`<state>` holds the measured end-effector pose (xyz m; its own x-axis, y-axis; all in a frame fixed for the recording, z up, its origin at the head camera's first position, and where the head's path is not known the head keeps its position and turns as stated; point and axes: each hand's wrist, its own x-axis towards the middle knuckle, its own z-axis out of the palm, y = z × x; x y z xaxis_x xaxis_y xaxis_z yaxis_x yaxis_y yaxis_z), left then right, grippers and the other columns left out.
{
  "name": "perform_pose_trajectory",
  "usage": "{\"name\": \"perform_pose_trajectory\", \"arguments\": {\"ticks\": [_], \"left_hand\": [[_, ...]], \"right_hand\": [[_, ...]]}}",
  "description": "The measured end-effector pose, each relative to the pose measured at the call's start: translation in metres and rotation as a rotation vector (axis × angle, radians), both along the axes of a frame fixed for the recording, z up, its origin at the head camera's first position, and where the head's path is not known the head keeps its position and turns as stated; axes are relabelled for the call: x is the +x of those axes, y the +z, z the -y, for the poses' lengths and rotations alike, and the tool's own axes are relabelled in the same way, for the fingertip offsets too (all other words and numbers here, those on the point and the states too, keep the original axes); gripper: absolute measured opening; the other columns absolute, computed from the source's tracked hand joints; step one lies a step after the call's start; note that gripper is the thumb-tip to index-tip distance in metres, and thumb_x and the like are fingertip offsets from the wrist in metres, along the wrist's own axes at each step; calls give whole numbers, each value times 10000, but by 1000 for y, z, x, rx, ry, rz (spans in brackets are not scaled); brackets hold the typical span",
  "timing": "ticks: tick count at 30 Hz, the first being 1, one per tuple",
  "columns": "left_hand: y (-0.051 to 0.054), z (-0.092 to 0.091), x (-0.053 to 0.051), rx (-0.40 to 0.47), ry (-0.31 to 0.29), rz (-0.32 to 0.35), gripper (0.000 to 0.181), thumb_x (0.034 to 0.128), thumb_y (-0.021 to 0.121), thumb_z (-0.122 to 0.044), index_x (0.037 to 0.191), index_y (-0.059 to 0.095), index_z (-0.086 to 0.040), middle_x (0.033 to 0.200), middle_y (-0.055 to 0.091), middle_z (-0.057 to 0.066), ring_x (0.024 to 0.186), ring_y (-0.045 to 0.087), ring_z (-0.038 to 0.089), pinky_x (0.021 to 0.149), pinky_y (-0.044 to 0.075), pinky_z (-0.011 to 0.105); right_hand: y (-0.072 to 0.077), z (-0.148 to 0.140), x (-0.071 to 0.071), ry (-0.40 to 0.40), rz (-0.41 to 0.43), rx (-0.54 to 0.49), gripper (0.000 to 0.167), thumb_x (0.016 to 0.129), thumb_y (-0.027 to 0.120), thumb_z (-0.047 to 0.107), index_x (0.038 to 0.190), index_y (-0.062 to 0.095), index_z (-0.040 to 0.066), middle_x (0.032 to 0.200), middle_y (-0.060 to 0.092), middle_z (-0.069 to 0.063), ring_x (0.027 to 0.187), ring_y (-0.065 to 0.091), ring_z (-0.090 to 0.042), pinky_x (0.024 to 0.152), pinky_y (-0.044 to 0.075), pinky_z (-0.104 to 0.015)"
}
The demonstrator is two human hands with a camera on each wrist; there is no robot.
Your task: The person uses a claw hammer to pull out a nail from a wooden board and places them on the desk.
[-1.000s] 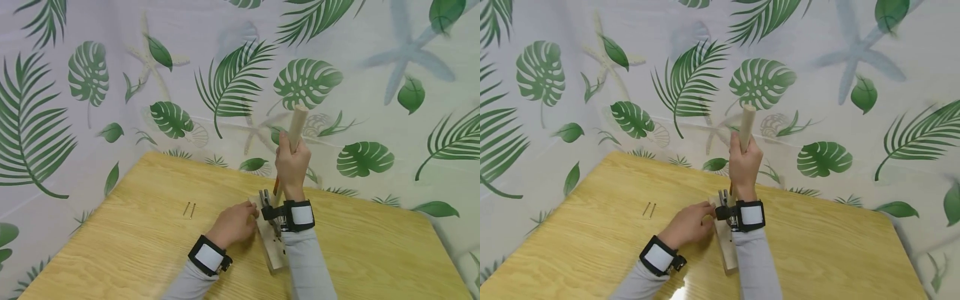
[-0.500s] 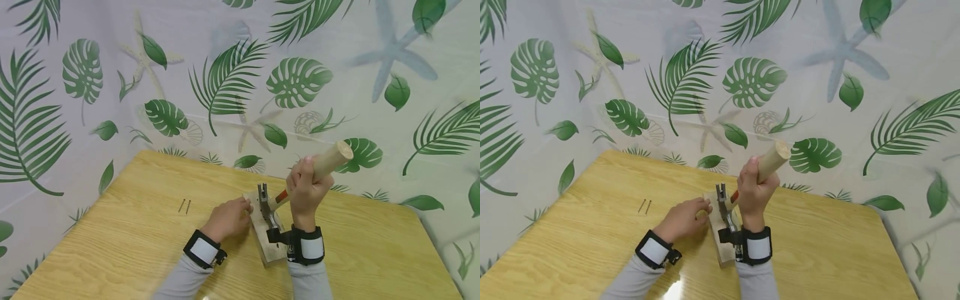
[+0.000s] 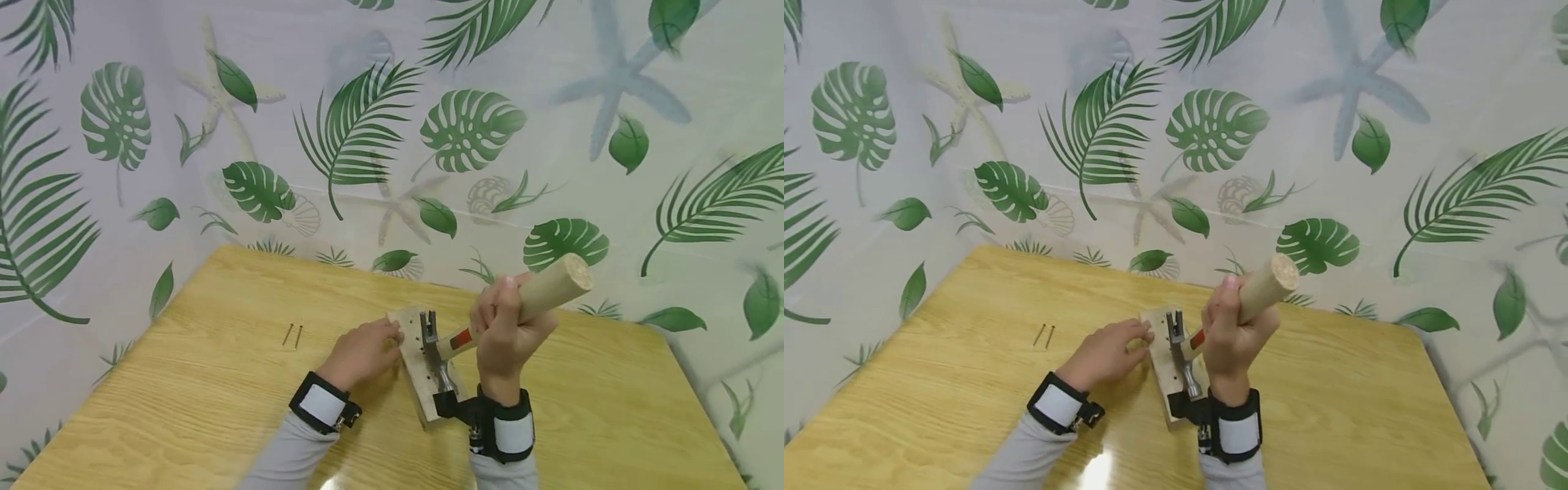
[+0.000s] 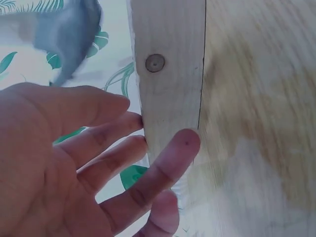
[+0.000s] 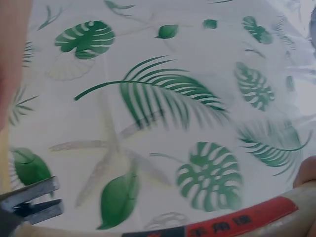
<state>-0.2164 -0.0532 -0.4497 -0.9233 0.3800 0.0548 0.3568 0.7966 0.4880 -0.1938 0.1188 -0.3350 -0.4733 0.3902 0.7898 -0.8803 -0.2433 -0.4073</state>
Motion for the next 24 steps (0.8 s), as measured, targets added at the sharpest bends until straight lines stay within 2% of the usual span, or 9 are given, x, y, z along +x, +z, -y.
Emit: {"name": "perform_pose_trajectory", "arguments": {"ticks": [4,7,11,14,17,24], "left_hand": [[5,0,2,25,-26,25,248,1001,620,-212,1218,709,-131,1425,607,90,1262,608,326,976,527,501],[11,0,4,102,-56,51,278,1007,624,-214,1258,696,-119,1320,663,87,1010,685,236,822,564,394],[22,-5,8,275,-135,81,297,1002,642,-173,1293,680,-130,1208,686,50,759,564,107,587,465,265],[28,-10,12,365,-215,85,299,985,670,-139,1283,691,-150,1243,688,15,838,587,106,618,489,250],[32,-15,14,406,-277,76,286,969,692,-123,1252,710,-157,1216,699,-17,846,603,90,639,497,234],[30,-26,15,439,-340,38,186,965,689,-105,1144,732,-133,1128,723,27,841,592,81,674,481,224]], "right_hand": [[17,-7,18,2,17,9,225,911,441,-47,692,391,-59,466,321,-23,344,270,-86,318,202,-219],[28,-12,31,13,26,8,219,909,425,-58,693,388,-53,463,314,-17,339,266,-84,312,197,-212],[40,-19,45,58,51,-15,253,921,411,-67,674,366,-31,454,292,-10,329,253,-81,297,181,-210],[44,-22,52,88,62,-47,282,925,412,-69,655,346,-24,453,289,-16,328,248,-89,291,175,-215],[47,-24,56,96,61,-67,296,925,414,-72,644,335,-21,457,293,-20,330,250,-96,293,175,-217],[48,-25,57,85,49,-69,296,917,409,-78,635,339,-21,454,300,-21,329,255,-95,296,185,-217]]}}
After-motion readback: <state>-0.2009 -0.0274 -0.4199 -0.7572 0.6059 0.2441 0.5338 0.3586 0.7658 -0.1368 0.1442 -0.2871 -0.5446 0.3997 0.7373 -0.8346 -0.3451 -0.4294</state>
